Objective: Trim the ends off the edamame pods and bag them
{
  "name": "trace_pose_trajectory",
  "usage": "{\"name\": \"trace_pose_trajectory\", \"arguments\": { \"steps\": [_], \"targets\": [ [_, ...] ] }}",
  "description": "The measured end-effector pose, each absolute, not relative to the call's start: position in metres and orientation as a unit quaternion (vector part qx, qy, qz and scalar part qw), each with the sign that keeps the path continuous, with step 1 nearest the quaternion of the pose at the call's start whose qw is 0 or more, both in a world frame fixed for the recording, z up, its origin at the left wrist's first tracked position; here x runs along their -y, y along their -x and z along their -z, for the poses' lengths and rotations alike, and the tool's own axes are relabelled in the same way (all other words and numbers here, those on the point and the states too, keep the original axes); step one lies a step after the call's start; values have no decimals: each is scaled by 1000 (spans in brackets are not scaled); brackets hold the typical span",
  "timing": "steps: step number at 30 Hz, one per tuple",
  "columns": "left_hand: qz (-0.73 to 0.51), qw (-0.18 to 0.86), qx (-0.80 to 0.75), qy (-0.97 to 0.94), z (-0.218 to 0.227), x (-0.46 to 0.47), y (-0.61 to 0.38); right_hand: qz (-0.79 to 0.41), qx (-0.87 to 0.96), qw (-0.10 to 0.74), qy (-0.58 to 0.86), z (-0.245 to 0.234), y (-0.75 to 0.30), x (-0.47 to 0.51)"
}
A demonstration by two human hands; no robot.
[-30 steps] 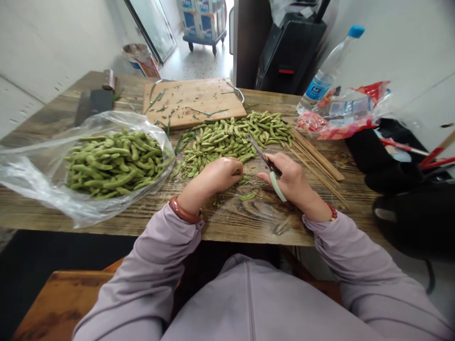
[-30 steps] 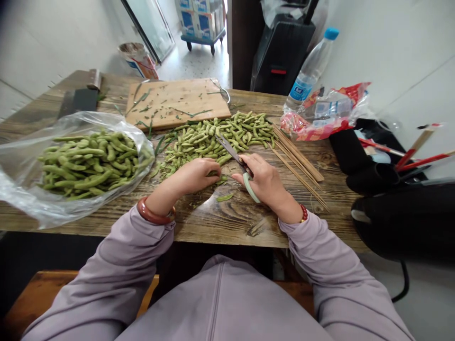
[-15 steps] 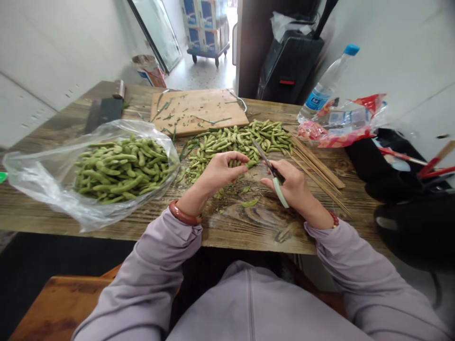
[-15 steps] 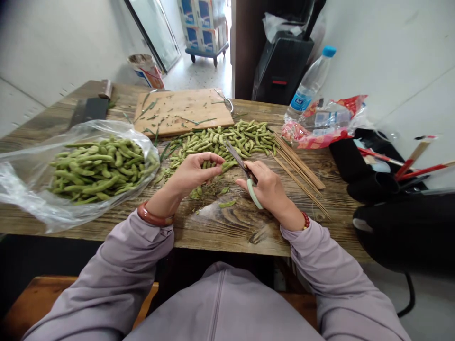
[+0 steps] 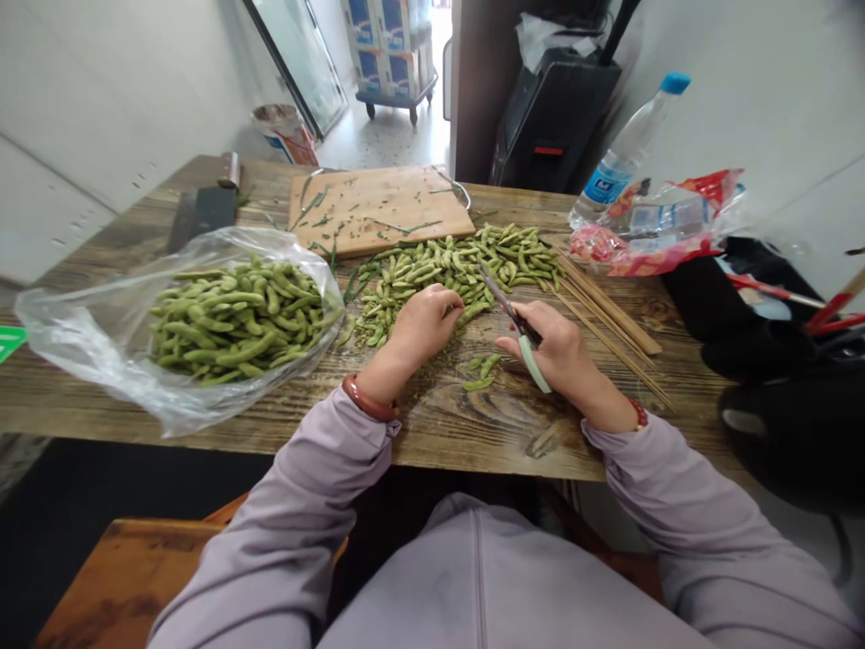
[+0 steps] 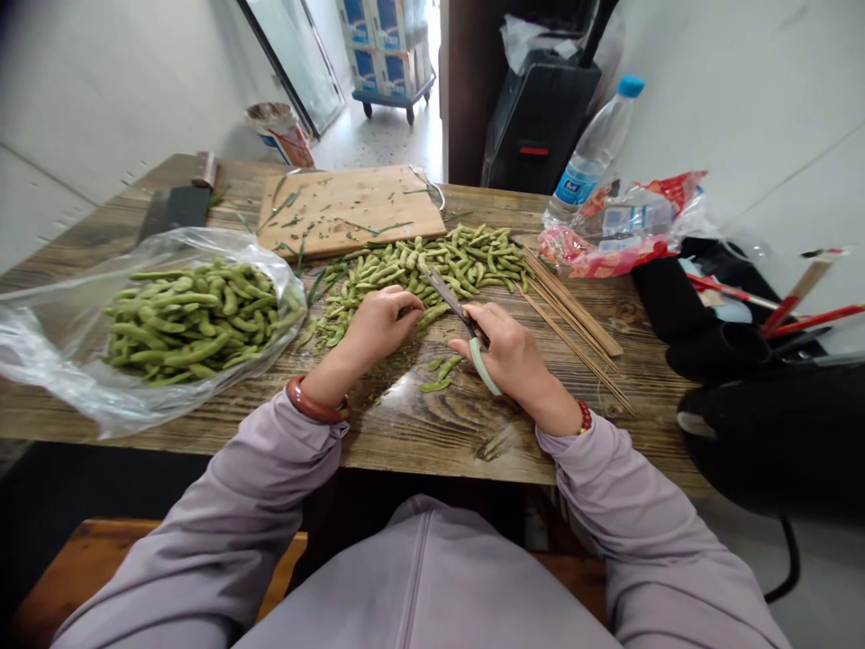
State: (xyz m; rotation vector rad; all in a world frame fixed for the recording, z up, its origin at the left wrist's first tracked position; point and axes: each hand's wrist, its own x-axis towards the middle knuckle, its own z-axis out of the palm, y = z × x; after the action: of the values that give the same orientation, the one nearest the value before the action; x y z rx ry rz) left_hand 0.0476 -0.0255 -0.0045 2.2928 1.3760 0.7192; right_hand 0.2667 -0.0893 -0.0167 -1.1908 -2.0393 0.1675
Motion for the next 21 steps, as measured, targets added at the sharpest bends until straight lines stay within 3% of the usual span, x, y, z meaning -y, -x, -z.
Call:
{"name": "trace_pose_trajectory", "arguments": {
  "steps": [8,13,16,21],
  "targets": [
    [-86,103,-530,-837,0,33,-63,-62,799,371,468,20,-266,88],
    [-118,135,-516,-837,2,31,-58,-58,808,371,455,20,-267,87],
    [-223,254,-494,-801,1,28,-51,-56,809,374,451,18,-266,87],
    [-329,566,-457,-603,-14,34,-44,-59,807,375,452,19,-266,88]
  ]
}}
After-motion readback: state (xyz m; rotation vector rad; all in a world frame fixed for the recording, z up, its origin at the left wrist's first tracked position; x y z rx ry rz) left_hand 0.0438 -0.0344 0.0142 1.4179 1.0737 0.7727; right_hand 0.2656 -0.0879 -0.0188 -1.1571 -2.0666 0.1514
